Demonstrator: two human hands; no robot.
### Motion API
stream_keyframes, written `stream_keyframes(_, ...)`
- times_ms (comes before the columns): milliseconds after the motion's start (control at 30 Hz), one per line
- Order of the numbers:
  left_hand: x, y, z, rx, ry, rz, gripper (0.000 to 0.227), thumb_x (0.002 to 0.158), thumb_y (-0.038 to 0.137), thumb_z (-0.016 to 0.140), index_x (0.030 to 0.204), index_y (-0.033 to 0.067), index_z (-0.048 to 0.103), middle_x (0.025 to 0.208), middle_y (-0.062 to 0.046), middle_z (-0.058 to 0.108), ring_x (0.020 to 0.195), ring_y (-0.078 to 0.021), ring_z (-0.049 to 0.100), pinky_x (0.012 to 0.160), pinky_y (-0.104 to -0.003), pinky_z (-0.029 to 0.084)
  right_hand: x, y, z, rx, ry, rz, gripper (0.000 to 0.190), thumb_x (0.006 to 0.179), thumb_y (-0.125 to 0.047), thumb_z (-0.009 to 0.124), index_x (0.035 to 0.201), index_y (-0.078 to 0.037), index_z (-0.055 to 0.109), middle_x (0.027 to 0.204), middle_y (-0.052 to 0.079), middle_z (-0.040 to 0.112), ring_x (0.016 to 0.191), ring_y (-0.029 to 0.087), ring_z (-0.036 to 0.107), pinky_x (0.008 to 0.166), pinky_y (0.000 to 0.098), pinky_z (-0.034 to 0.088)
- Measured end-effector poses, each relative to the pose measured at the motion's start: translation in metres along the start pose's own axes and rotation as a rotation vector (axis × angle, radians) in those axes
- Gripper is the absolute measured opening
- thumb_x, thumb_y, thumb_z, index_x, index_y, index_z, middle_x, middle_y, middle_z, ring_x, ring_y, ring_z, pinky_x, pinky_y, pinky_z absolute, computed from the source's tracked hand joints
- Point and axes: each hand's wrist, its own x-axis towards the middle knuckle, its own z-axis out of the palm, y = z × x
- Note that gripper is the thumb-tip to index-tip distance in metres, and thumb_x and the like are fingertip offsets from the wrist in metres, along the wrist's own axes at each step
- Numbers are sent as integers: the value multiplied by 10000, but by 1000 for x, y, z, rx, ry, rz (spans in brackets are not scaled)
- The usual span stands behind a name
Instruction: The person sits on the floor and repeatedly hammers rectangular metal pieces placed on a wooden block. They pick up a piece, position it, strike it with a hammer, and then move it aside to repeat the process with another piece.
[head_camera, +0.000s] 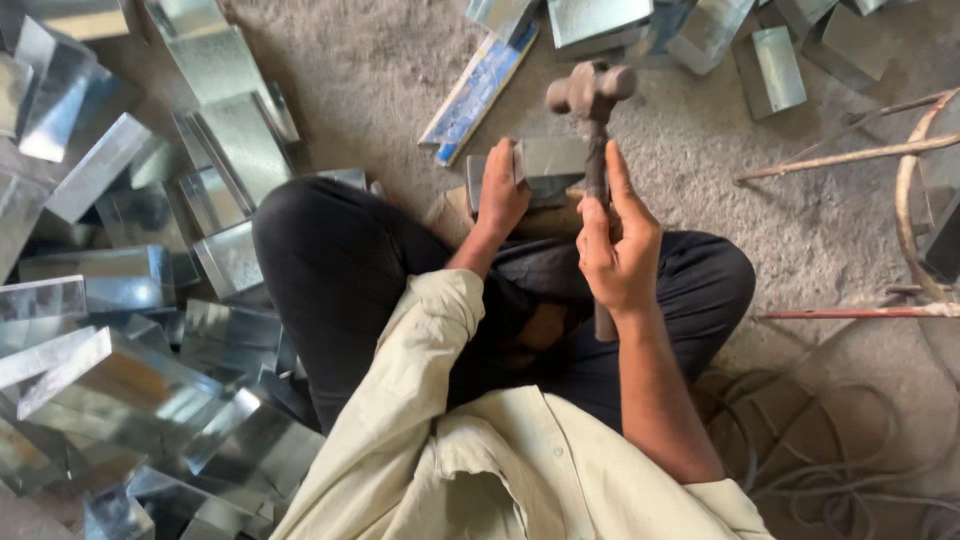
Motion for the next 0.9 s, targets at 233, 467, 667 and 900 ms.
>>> stream_keyframes(233, 19, 36, -17, -1, -26, 58, 635, 703, -71, 656, 1304, 5, 466, 1133, -236, 559, 1093, -455, 529, 940, -486, 448, 17, 1, 7, -220, -130, -416, 485, 1119, -76, 591, 1584, -82, 456, 971, 79, 681, 671, 65, 580, 604, 242, 490)
stream_keyframes(467, 40, 84, -41, 973, -142, 307, 142, 905, 174, 594, 1041, 146, 625, 951, -65, 587, 949, -274, 571, 898, -456, 431, -27, -16, -17, 277, 62, -128, 564, 1120, -50, 488, 1659, -94, 326, 1095, 80, 619, 568, 52, 524, 421, 211, 433)
stream_keyframes(667, 38, 73, -39, 1020, -137, 311, 155, 915, 183, 603, 1065, 165, 639, 969, -46, 597, 975, -260, 575, 919, -470, 433, -17, 49, -4, 310, 151, -153, 587, 1146, -72, 478, 1684, -143, 253, 1068, 67, 608, 613, 63, 530, 466, 228, 450)
stream_keyframes(900, 41, 78, -39, 1062, -218, 254, 226, 884, 181, 599, 1106, 164, 642, 973, -44, 596, 963, -262, 574, 922, -498, 434, 6, 85, -22, -35, 112, 269, 598, 1043, -123, 539, 1618, -147, 377, 692, -10, 540, 490, 53, 513, 395, 236, 442)
